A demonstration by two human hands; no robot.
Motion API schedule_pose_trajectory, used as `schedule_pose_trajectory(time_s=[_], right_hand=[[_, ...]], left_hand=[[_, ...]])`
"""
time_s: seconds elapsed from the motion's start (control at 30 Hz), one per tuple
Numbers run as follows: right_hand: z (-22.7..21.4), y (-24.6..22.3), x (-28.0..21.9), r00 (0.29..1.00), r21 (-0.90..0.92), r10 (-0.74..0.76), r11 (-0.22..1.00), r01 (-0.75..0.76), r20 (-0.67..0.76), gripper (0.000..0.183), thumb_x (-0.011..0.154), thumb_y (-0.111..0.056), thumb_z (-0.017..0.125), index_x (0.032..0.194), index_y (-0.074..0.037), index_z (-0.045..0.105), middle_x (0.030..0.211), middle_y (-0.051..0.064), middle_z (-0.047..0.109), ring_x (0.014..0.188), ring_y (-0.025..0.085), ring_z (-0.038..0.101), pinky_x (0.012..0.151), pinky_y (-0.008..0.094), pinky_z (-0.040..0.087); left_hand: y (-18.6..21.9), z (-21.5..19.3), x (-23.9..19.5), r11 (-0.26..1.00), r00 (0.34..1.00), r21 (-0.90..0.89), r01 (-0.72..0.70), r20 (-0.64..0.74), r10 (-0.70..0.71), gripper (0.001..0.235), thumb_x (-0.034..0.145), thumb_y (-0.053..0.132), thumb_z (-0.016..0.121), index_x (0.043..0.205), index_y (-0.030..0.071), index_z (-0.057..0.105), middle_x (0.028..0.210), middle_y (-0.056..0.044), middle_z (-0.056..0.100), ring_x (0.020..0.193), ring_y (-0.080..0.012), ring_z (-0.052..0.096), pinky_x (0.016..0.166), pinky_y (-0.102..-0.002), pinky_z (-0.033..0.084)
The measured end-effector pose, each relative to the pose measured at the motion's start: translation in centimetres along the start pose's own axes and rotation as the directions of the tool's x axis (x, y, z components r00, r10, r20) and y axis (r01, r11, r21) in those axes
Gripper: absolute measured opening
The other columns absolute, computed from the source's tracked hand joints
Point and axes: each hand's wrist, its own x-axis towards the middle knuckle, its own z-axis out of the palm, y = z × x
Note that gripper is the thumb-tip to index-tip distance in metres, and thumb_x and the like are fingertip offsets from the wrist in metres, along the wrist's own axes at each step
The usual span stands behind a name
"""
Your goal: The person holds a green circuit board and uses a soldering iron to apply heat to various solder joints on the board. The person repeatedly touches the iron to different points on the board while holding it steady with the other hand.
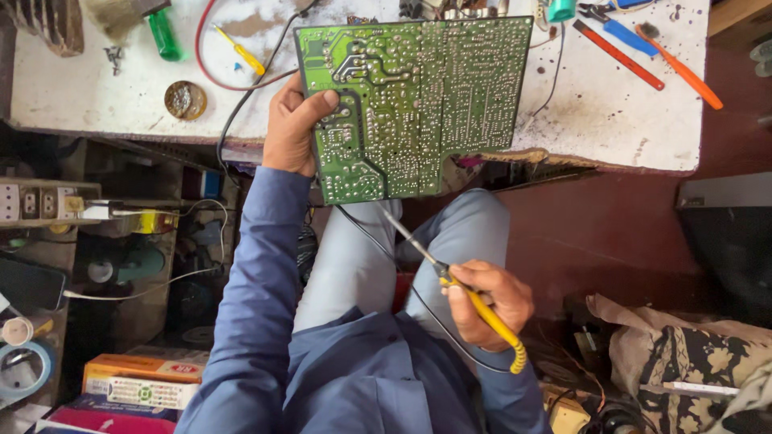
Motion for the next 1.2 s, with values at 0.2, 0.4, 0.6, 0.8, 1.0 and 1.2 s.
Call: schedule_pose_trajectory(time_s=[0.2, 0.4, 0.6, 0.8, 1.0, 1.2], right_hand=[[0.5, -0.4, -0.9, 0.997, 0.049, 0.064, 0.997, -0.066, 0.04, 0.015, 0.093, 0.002, 0.067, 0.108, 0.003, 0.068, 0.089, 0.014, 0.073, 0.074, 0.015, 0.072, 0.069, 0.025, 0.059], [-1.7, -0.6, -1.2, 0.974, 0.372, 0.22, 0.909, -0.186, -0.05, 0.017, 0.093, 0.002, 0.063, 0.11, 0.003, 0.066, 0.093, 0.022, 0.071, 0.071, 0.02, 0.07, 0.058, 0.027, 0.057], [-3.8, -2.2, 1.4, 0.996, 0.45, 0.079, 0.891, -0.056, -0.033, 0.018, 0.096, 0.002, 0.061, 0.114, 0.002, 0.064, 0.092, 0.022, 0.072, 0.067, 0.019, 0.069, 0.056, 0.028, 0.059], [-0.6, -0.7, 3.1, 0.929, 0.19, 0.201, 0.971, -0.146, -0.311, 0.013, 0.101, 0.006, 0.057, 0.112, 0.005, 0.064, 0.086, 0.021, 0.07, 0.066, 0.021, 0.069, 0.058, 0.028, 0.054], [1.0, 1.1, 4.3, 0.957, 0.126, 0.111, 0.989, -0.08, -0.268, 0.017, 0.104, 0.003, 0.062, 0.12, 0.005, 0.064, 0.099, 0.02, 0.071, 0.076, 0.02, 0.071, 0.069, 0.029, 0.059], [2.0, 1.7, 5.3, 0.982, -0.081, -0.018, 0.997, 0.003, -0.186, 0.017, 0.101, 0.002, 0.066, 0.117, 0.004, 0.066, 0.101, 0.019, 0.073, 0.082, 0.018, 0.073, 0.072, 0.028, 0.062]], left_hand=[[-0.1, -0.2, 0.2, 1.0, 1.0, 0.013, -0.013, -0.009, 0.014, 0.043, 0.091, 0.0, 0.072, 0.131, -0.005, 0.06, 0.116, -0.013, 0.073, 0.098, -0.0178, 0.072, 0.09, -0.032, 0.061], [-0.1, -0.1, 0.1, 1.0, 1.0, 0.002, -0.014, -0.01, 0.014, 0.046, 0.091, 0.0, 0.073, 0.135, -0.005, 0.059, 0.116, -0.013, 0.073, 0.098, -0.0176, 0.071, 0.088, -0.032, 0.061], [0.2, 0.1, 0.1, 1.0, 1.0, -0.016, -0.008, 0.011, 0.008, 0.05, 0.092, 0.0, 0.072, 0.138, -0.007, 0.055, 0.117, -0.014, 0.072, 0.099, -0.0182, 0.072, 0.088, -0.032, 0.061], [0.4, 0.4, 0.1, 1.0, 1.0, -0.023, 0.002, 0.012, -0.002, 0.05, 0.092, -0.001, 0.071, 0.139, -0.008, 0.054, 0.118, -0.015, 0.072, 0.1, -0.0185, 0.072, 0.088, -0.032, 0.062], [0.6, 0.5, -0.1, 1.0, 1.0, -0.021, 0.012, -0.001, -0.012, 0.051, 0.091, -0.002, 0.071, 0.138, -0.007, 0.054, 0.118, -0.014, 0.072, 0.1, -0.018, 0.072, 0.088, -0.032, 0.062], [0.6, 0.6, -0.1, 1.0, 1.0, -0.021, 0.012, 0.004, -0.012, 0.05, 0.09, -0.003, 0.071, 0.137, -0.008, 0.055, 0.118, -0.015, 0.072, 0.101, -0.018, 0.072, 0.09, -0.031, 0.061]])
